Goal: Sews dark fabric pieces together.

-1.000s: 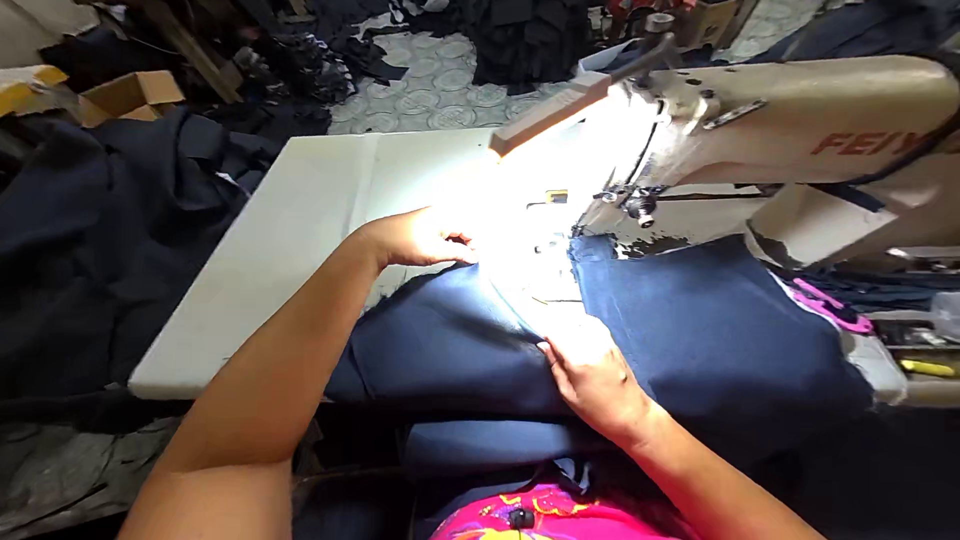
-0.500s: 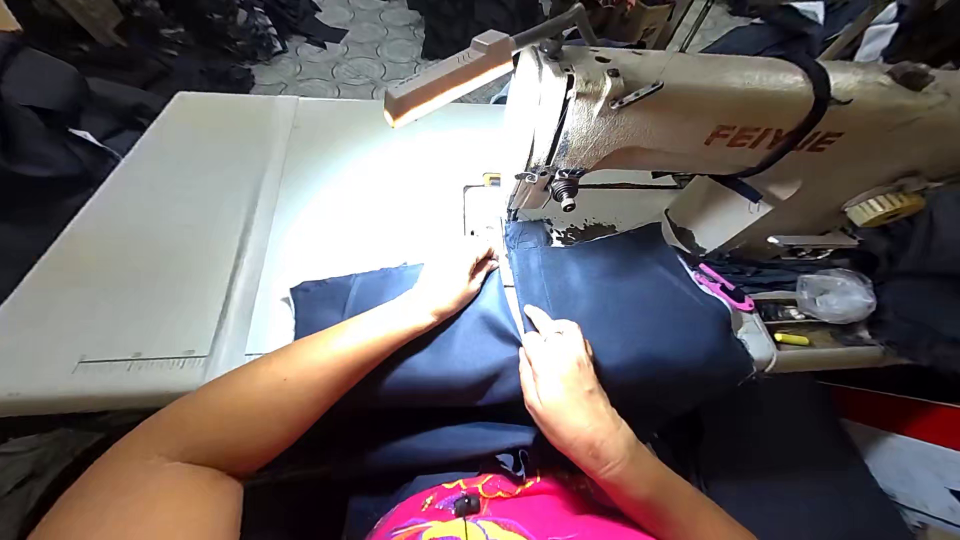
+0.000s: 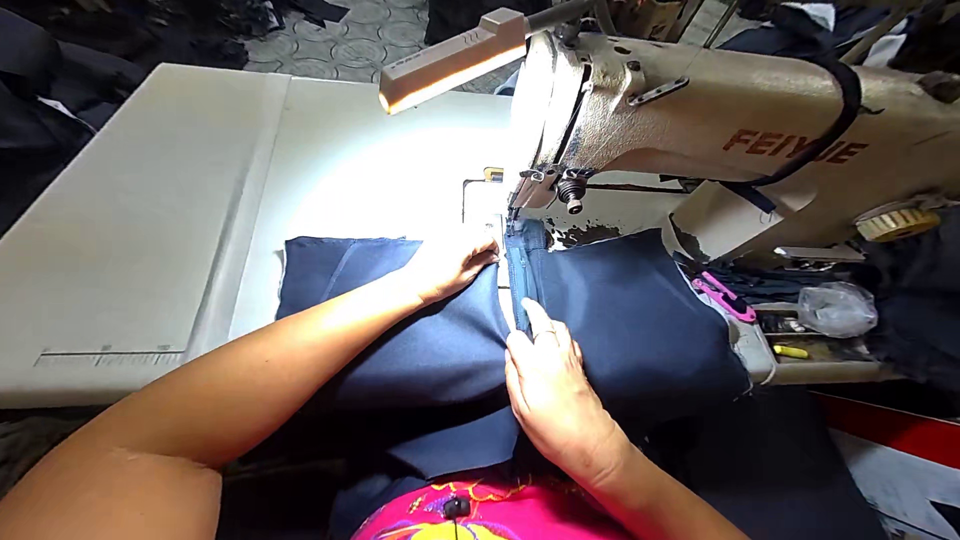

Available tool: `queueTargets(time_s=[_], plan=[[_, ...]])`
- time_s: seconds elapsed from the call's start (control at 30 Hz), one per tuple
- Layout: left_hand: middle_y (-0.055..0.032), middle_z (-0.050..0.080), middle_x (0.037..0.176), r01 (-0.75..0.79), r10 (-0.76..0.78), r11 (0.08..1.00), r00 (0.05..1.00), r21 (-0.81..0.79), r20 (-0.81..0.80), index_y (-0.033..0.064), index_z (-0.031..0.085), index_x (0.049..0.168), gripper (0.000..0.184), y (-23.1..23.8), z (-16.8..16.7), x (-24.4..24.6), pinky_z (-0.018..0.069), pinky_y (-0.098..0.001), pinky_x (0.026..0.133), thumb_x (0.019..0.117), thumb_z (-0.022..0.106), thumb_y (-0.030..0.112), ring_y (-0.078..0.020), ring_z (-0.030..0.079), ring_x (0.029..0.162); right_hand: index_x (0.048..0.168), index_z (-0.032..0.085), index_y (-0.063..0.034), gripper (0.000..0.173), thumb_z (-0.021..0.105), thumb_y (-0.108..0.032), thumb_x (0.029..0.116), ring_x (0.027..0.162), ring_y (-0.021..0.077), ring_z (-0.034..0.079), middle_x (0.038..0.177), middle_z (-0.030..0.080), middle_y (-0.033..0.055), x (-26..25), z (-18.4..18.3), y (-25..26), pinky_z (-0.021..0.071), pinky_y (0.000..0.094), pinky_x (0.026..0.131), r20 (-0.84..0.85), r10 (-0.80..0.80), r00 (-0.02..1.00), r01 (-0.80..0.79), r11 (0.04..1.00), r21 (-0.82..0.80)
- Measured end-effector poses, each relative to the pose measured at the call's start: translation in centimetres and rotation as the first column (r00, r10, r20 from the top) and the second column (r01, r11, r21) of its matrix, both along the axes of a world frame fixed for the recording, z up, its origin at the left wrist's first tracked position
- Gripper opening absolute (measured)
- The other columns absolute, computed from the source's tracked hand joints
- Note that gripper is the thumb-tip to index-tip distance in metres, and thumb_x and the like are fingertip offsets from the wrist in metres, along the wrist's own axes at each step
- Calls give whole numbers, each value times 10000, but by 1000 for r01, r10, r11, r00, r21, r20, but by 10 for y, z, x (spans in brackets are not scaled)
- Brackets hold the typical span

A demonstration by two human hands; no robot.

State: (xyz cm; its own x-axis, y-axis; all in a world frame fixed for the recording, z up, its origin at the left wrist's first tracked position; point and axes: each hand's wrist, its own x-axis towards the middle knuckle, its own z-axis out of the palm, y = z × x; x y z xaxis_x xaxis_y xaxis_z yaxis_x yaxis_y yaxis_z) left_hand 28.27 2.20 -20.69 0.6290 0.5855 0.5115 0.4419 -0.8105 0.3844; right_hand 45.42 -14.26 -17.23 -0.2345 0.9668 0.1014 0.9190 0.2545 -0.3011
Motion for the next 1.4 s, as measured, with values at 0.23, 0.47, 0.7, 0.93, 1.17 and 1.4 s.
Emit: queueTargets(time_s=[0.23,0.47,0.7,0.93,1.17,1.4], plan=[[-105,704,861,27,-18,996,994,-81,106,21,749,929,176,1,4,1,499,-346,789,984,602,101,-186,663,835,958,709,54,284,486,-122,971,1182,429,635,1324,618,286,-2,-4,-4,533,522,929,-124,-55,991,60,997,38],[-131,695,854,56,-54,988,998,-142,20,23,757,913,166,5,8,22,514,-438,788,973,652,138,-261,678,862,938,717,49,297,481,-127,972,1192,405,614,1430,579,224,5,1,-3,499,535,907,-58,-43,997,39,996,-79],[-181,654,902,-82,83,997,996,10,-33,-3,717,925,83,-10,11,38,523,-507,790,927,664,61,-357,661,907,939,718,51,311,467,-130,972,1236,399,592,1450,563,211,14,0,1,489,545,947,-88,-34,996,23,993,-118],[-181,710,990,-164,156,986,956,-15,-247,-37,736,1009,230,-41,10,42,552,-504,858,1012,543,88,-345,694,984,923,714,47,293,480,-127,959,1229,395,597,1432,573,216,13,-2,2,498,538,939,-85,-27,996,20,996,-89],[-160,527,1515,-266,182,947,907,-181,-381,11,550,1451,519,-69,5,40,318,-614,1153,1090,372,340,-336,438,1452,878,686,16,301,506,-193,999,1163,305,659,1235,671,213,34,-12,24,551,410,958,-337,164,927,-106,977,183],[-136,423,1612,-210,105,947,918,-243,-382,43,468,1529,550,-65,1,30,216,-619,1216,1081,362,345,-313,331,1528,1540,488,-115,531,459,-337,1058,1534,371,312,1638,377,155,59,-33,53,182,688,1204,16,116,993,-116,993,2]])
